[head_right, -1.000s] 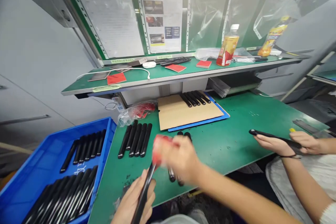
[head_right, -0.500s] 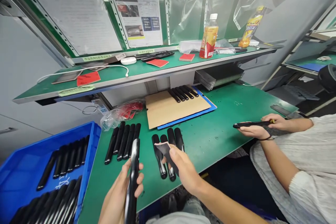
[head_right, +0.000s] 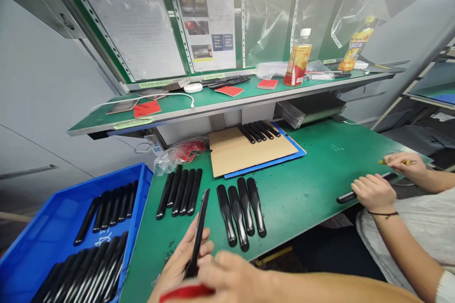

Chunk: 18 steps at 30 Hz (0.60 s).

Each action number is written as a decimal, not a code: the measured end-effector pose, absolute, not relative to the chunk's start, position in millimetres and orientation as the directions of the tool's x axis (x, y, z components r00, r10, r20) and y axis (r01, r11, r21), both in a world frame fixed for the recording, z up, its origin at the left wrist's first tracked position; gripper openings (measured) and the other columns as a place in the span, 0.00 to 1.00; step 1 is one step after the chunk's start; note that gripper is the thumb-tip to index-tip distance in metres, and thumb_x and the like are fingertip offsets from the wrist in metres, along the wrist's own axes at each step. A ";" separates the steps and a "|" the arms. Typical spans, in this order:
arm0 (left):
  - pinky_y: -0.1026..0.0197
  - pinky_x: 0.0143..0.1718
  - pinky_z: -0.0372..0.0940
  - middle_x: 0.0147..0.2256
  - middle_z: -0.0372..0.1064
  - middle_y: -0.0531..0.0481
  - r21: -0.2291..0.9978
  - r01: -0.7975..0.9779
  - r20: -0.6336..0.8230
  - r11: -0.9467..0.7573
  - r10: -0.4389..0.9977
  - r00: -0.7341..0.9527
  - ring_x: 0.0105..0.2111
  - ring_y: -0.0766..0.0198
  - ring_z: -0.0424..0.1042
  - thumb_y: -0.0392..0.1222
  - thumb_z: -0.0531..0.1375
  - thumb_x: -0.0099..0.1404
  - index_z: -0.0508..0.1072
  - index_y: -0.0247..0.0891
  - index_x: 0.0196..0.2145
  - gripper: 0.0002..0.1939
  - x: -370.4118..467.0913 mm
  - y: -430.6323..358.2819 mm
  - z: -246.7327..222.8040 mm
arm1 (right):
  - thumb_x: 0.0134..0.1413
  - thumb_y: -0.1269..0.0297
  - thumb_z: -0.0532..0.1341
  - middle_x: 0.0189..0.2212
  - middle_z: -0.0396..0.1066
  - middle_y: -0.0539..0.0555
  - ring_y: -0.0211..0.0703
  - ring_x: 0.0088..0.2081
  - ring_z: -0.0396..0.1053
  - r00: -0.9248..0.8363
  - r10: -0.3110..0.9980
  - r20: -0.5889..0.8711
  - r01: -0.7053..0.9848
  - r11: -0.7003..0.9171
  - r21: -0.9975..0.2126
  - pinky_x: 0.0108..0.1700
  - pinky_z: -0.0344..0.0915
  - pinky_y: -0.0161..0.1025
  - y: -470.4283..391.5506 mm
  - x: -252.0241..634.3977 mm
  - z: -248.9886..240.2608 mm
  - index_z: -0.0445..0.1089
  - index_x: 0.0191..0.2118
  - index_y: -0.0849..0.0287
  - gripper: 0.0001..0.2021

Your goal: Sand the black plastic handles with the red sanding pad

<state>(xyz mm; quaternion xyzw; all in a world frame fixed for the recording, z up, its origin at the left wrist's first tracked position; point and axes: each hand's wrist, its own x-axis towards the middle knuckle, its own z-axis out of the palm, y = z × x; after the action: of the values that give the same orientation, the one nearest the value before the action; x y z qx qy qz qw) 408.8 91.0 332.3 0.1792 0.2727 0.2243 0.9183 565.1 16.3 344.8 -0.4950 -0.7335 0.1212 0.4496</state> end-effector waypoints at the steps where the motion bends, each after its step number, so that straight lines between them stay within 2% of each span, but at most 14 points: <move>1: 0.72 0.27 0.62 0.31 0.69 0.54 0.454 -0.307 -0.394 0.836 0.498 0.773 0.26 0.74 0.67 0.34 0.75 0.54 0.77 0.47 0.52 0.29 403.7 91.2 331.2 | 0.65 0.53 0.60 0.43 0.82 0.42 0.43 0.41 0.77 -0.089 0.845 0.527 0.594 0.469 -0.653 0.47 0.69 0.44 23.8 575.3 347.2 0.73 0.53 0.28 0.14; 2: 0.72 0.27 0.61 0.29 0.68 0.55 0.452 -0.281 -0.363 0.846 0.463 0.808 0.25 0.75 0.66 0.35 0.74 0.56 0.79 0.46 0.50 0.24 397.7 91.0 331.1 | 0.65 0.52 0.59 0.46 0.81 0.45 0.46 0.46 0.76 -0.053 0.870 0.491 0.589 0.424 -0.688 0.51 0.67 0.47 31.0 588.4 350.9 0.75 0.53 0.32 0.14; 3: 0.72 0.26 0.60 0.26 0.65 0.55 0.439 -0.247 -0.322 0.864 0.408 0.854 0.24 0.75 0.65 0.36 0.72 0.59 0.80 0.45 0.47 0.18 391.2 90.6 332.0 | 0.64 0.50 0.59 0.50 0.79 0.47 0.49 0.52 0.73 0.094 0.936 0.340 0.524 0.244 -0.816 0.56 0.64 0.49 37.1 603.2 355.7 0.77 0.51 0.36 0.13; 4: 0.72 0.24 0.59 0.24 0.63 0.55 0.422 -0.214 -0.268 0.881 0.347 0.899 0.22 0.75 0.64 0.38 0.70 0.63 0.81 0.46 0.46 0.13 384.9 90.3 333.8 | 0.68 0.49 0.54 0.54 0.76 0.51 0.52 0.56 0.70 0.191 0.942 0.277 0.489 0.154 -0.859 0.59 0.60 0.53 41.1 617.6 361.1 0.76 0.54 0.42 0.17; 5: 0.71 0.23 0.58 0.23 0.62 0.55 0.409 -0.201 -0.210 0.890 0.306 0.929 0.21 0.75 0.62 0.40 0.67 0.66 0.81 0.48 0.46 0.11 379.3 90.4 336.1 | 0.69 0.48 0.53 0.54 0.76 0.54 0.54 0.56 0.70 0.206 0.950 0.236 0.464 0.117 -0.878 0.59 0.60 0.54 42.6 629.5 366.3 0.76 0.55 0.46 0.20; 6: 0.71 0.22 0.58 0.24 0.62 0.55 0.405 -0.217 -0.155 0.888 0.301 0.941 0.20 0.76 0.61 0.41 0.66 0.67 0.80 0.51 0.49 0.12 375.2 91.2 338.7 | 0.68 0.47 0.53 0.53 0.77 0.56 0.55 0.55 0.70 0.211 0.959 0.189 0.438 0.080 -0.895 0.58 0.61 0.53 41.3 637.3 370.9 0.76 0.54 0.49 0.21; 8: 0.69 0.23 0.58 0.28 0.64 0.55 0.420 -0.312 -0.082 0.852 0.378 0.922 0.20 0.76 0.61 0.46 0.64 0.69 0.75 0.57 0.56 0.18 371.8 94.7 342.7 | 0.70 0.44 0.48 0.44 0.78 0.58 0.51 0.44 0.73 0.272 0.954 0.125 0.324 0.032 -0.946 0.50 0.66 0.48 31.7 637.8 376.4 0.75 0.55 0.54 0.26; 10: 0.68 0.23 0.59 0.29 0.61 0.56 0.419 -0.375 -0.026 0.827 0.423 0.906 0.18 0.76 0.58 0.57 0.61 0.68 0.69 0.57 0.62 0.26 373.9 99.5 343.6 | 0.70 0.42 0.44 0.35 0.75 0.56 0.44 0.33 0.69 0.378 0.926 -0.013 -0.029 -0.002 -1.000 0.40 0.65 0.42 17.9 622.3 375.9 0.73 0.56 0.57 0.31; 12: 0.68 0.22 0.57 0.28 0.57 0.58 0.417 -0.386 0.048 0.823 0.404 0.914 0.16 0.78 0.51 0.65 0.59 0.66 0.66 0.57 0.64 0.32 378.2 102.4 340.9 | 0.67 0.40 0.47 0.32 0.71 0.55 0.40 0.28 0.64 0.349 0.920 -0.177 -0.455 0.002 -0.891 0.36 0.62 0.39 6.5 600.8 371.6 0.72 0.57 0.59 0.32; 13: 0.69 0.21 0.57 0.28 0.55 0.58 0.425 -0.391 0.076 0.816 0.399 0.914 0.16 0.79 0.49 0.64 0.59 0.66 0.66 0.59 0.64 0.31 380.1 102.5 338.9 | 0.65 0.40 0.51 0.32 0.70 0.55 0.39 0.29 0.63 0.294 0.932 -0.211 -0.597 0.007 -0.802 0.36 0.61 0.39 2.9 590.8 369.1 0.72 0.57 0.60 0.31; 15: 0.71 0.19 0.56 0.30 0.57 0.57 0.470 -0.410 0.068 0.782 0.431 0.900 0.17 0.78 0.50 0.58 0.60 0.69 0.67 0.63 0.62 0.24 382.7 99.6 334.9 | 0.63 0.42 0.55 0.34 0.70 0.55 0.40 0.30 0.64 0.224 0.957 -0.184 -0.696 0.025 -0.717 0.37 0.61 0.39 -0.3 575.9 364.4 0.71 0.58 0.59 0.29; 18: 0.72 0.16 0.57 0.32 0.60 0.54 0.556 -0.363 -0.104 0.748 0.496 0.862 0.18 0.76 0.56 0.53 0.55 0.72 0.72 0.58 0.59 0.19 383.4 91.5 333.9 | 0.65 0.43 0.54 0.40 0.72 0.55 0.41 0.34 0.65 0.287 0.955 -0.071 -0.600 0.122 -0.790 0.42 0.63 0.41 -1.2 568.2 358.8 0.67 0.62 0.51 0.27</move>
<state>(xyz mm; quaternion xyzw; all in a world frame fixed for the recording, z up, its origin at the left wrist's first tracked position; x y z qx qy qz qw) 383.4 91.5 333.9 0.2694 0.1232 0.2316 0.9266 568.2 -1.2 358.8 -0.3730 -0.2380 0.5477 0.7101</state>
